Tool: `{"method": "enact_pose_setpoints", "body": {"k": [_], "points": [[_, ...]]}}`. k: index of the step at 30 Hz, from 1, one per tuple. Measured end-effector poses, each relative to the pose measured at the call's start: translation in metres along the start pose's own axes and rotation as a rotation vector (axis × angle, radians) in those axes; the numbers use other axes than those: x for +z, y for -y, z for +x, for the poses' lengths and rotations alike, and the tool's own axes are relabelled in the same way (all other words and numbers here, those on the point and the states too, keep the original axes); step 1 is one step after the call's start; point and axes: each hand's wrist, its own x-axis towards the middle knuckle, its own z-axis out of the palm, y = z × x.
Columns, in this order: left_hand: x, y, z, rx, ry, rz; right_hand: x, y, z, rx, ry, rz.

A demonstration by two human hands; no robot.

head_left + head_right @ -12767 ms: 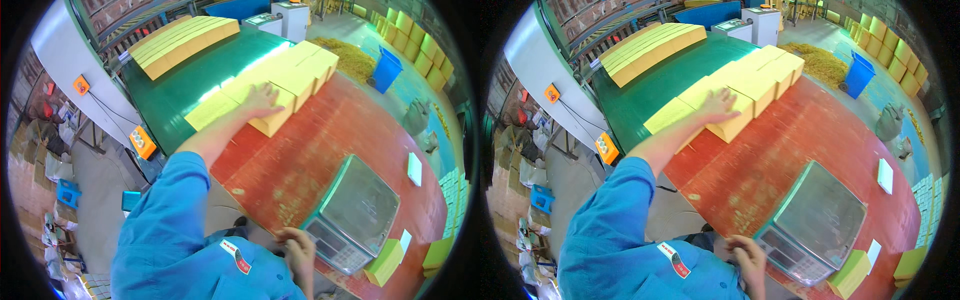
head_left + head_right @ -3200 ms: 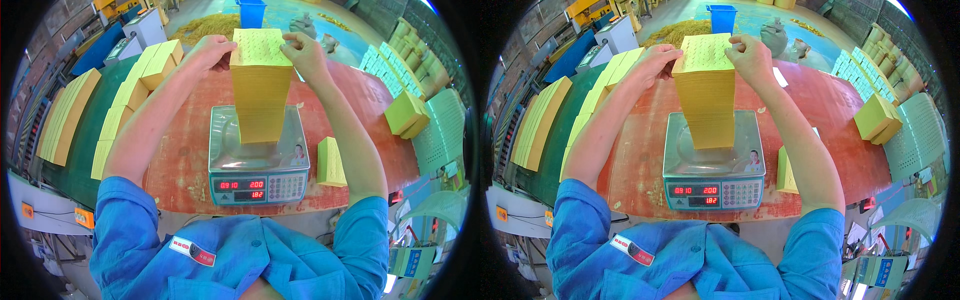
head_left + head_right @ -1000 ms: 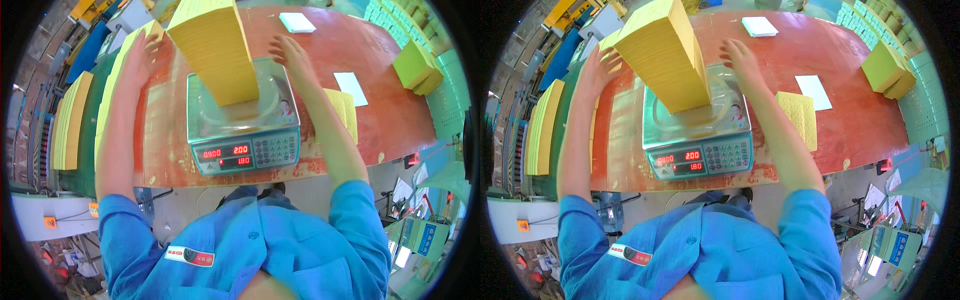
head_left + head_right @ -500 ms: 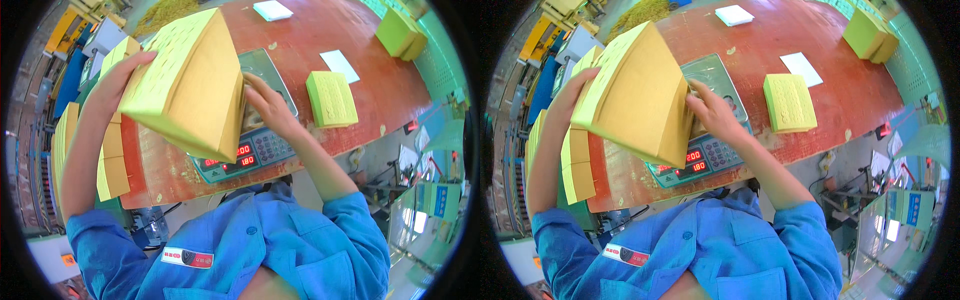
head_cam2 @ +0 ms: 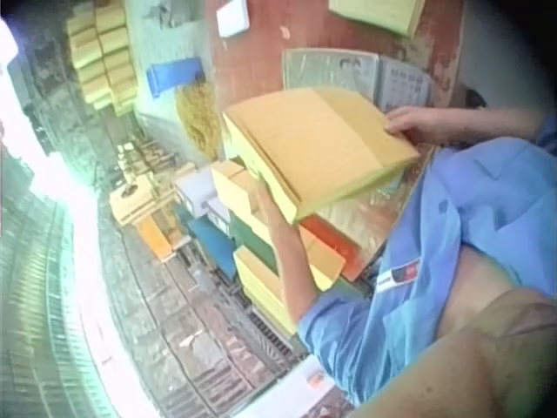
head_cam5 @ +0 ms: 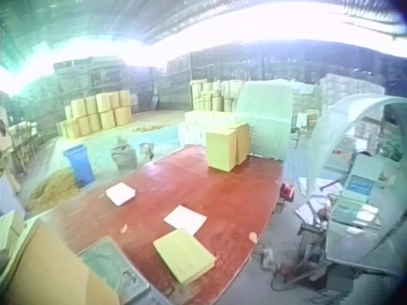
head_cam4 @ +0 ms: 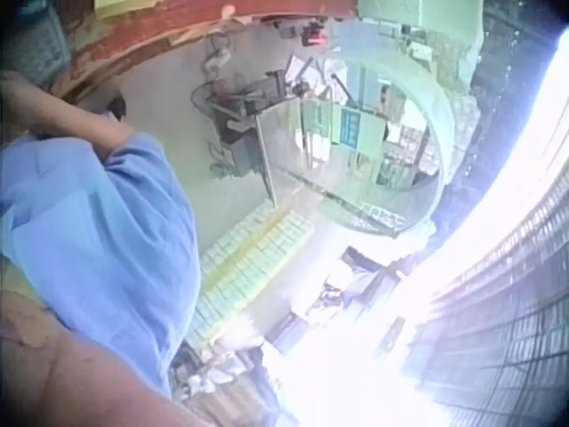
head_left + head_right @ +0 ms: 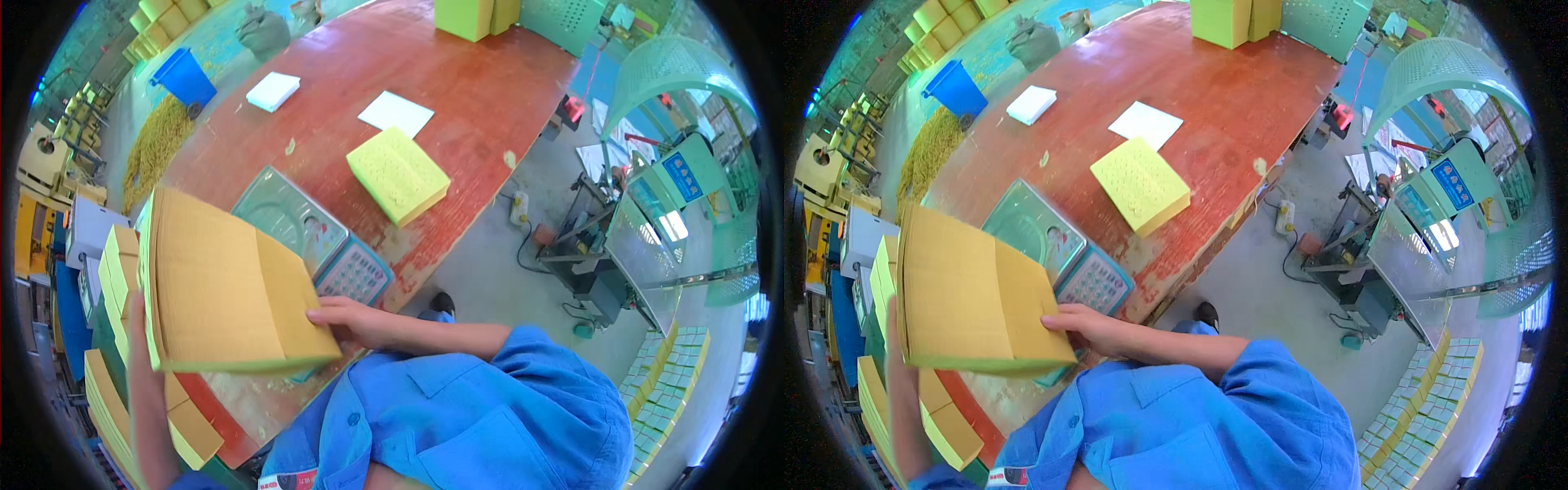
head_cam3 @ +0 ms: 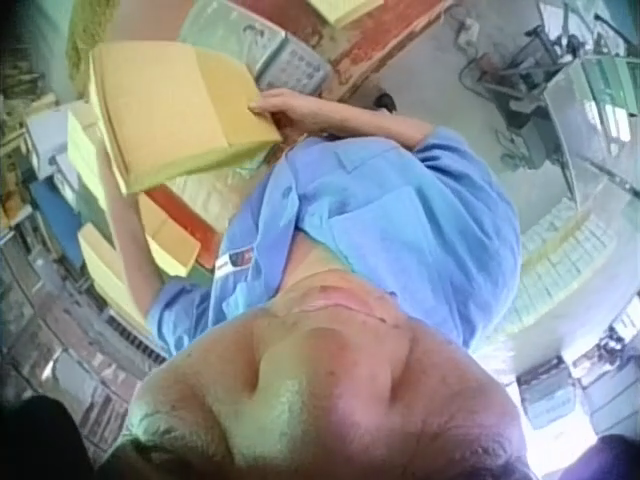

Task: The recorder weighs stacks of yellow paper on a digital scale and organizes them on a table and conveyor belt.

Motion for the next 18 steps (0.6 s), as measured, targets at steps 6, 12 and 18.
{"method": "enact_pose_setpoints", "body": {"k": [6,12,18], "points": [[0.067,0.065,-0.014,-0.07,-0.118,-0.237,-0.052,0.11,-0.086,-0.147,-0.065,-0.57],[0.267,0.076,-0.007,0.022,0.195,-0.205,-0.108,0.272,-0.179,-0.272,-0.227,-0.837],[0.458,0.114,0.044,-0.208,0.314,-0.535,-0.193,0.411,-0.264,-0.379,-0.422,-1.122]]}}
